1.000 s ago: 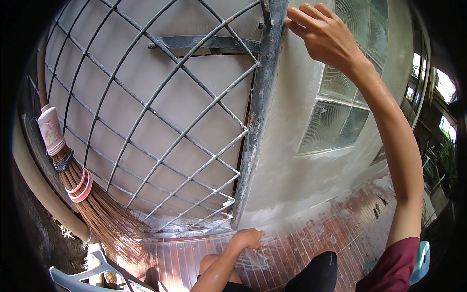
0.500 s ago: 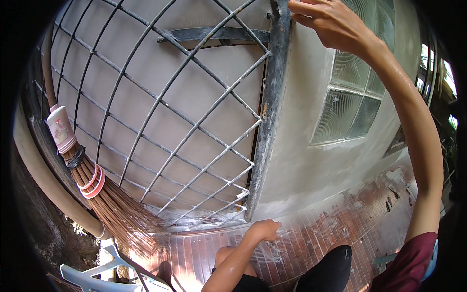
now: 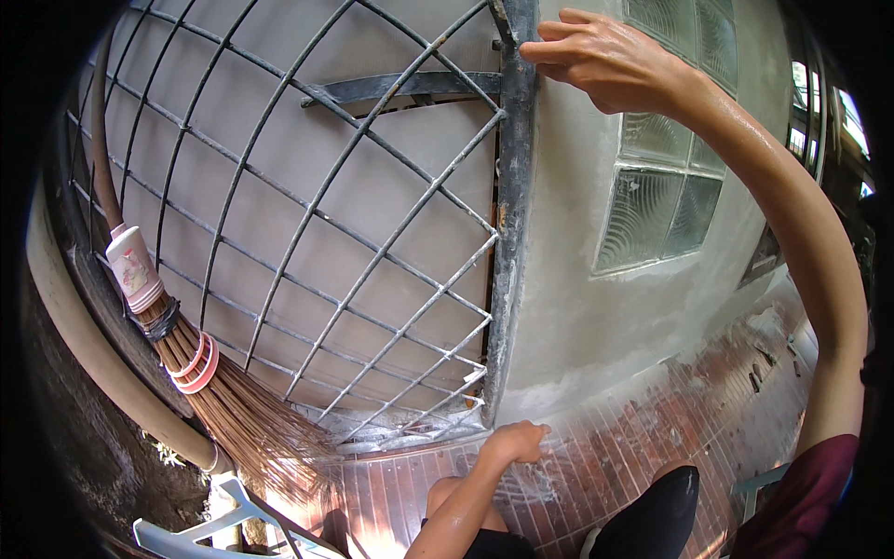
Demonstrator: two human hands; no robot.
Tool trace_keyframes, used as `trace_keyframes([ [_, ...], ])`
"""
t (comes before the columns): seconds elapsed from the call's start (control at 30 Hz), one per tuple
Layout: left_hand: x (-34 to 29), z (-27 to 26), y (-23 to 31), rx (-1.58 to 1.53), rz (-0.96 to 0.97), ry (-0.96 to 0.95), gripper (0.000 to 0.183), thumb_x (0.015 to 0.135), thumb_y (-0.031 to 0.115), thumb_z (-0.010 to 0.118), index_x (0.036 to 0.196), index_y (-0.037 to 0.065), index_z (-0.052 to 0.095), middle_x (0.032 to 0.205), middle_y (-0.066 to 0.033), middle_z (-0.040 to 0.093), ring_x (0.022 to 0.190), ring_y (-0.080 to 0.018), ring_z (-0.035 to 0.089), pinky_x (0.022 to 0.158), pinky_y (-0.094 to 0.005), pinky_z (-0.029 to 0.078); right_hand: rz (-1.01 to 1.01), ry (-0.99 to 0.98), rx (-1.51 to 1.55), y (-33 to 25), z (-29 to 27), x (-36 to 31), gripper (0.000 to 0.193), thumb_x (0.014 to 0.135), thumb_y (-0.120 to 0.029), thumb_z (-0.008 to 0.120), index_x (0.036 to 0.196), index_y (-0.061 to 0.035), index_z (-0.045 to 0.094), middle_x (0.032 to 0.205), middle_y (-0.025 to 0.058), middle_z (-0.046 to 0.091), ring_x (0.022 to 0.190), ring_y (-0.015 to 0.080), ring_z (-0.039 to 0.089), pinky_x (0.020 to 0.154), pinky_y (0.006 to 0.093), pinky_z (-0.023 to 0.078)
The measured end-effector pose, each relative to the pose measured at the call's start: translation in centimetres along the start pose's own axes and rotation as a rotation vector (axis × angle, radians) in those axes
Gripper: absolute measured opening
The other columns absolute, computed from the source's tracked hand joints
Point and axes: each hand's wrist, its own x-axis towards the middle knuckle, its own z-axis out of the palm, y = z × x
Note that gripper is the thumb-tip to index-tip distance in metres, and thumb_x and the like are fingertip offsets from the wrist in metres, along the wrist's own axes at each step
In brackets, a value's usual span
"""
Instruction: The person smooths a freshly plastered exterior wall by hand, working around a decorative metal grille and a glass block window. They use both hands to rub and even the surface, occasionally shifting position to reach different areas.
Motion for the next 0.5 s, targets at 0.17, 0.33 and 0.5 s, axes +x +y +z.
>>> trace_keyframes([
  [0.17, -0.3, 0.1, 0.0, -0.015, -0.008, 0.001, 0.052, 0.088, 0.029, 0.064, 0.135, 0.011, 0.053, 0.115, -0.0234, 0.065, 0.107, -0.04, 0.063, 0.09, -0.0464, 0.051, 0.019, -0.029, 0.073, -2.6, 1.1, -0.9, 0.005, 0.079, -0.007, 0.066, 0.083, -0.0047, 0.07, 0.091, -0.0019, 0.05, 0.087, 0.0164, 0.052, 0.083, 0.0277, 0.048],
  [0.33, -0.3, 0.4, 0.1, -0.01, 0.016, -0.005, 0.051, 0.088, 0.027, 0.063, 0.135, 0.011, 0.053, 0.115, -0.0243, 0.065, 0.107, -0.0397, 0.063, 0.09, -0.0465, 0.051, 0.027, 0.05, 0.193, -4.6, 1.3, -2.8, 0.043, 0.069, 0.002, 0.064, 0.107, -0.0143, 0.075, 0.098, -0.0017, 0.052, 0.097, 0.0147, 0.053, 0.087, 0.0286, 0.046],
  [0.5, -0.3, 0.4, -0.1, -0.01, 0.025, 0.001, 0.051, 0.088, 0.028, 0.062, 0.135, 0.01, 0.053, 0.116, -0.0251, 0.064, 0.107, -0.04, 0.063, 0.09, -0.047, 0.051, 0.22, 0.164, 0.504, -6.6, 1.3, -5.2, 0.057, 0.063, 0.003, 0.058, 0.115, -0.0167, 0.071, 0.099, 0.002, 0.055, 0.092, 0.0201, 0.058, 0.08, 0.0344, 0.049],
])
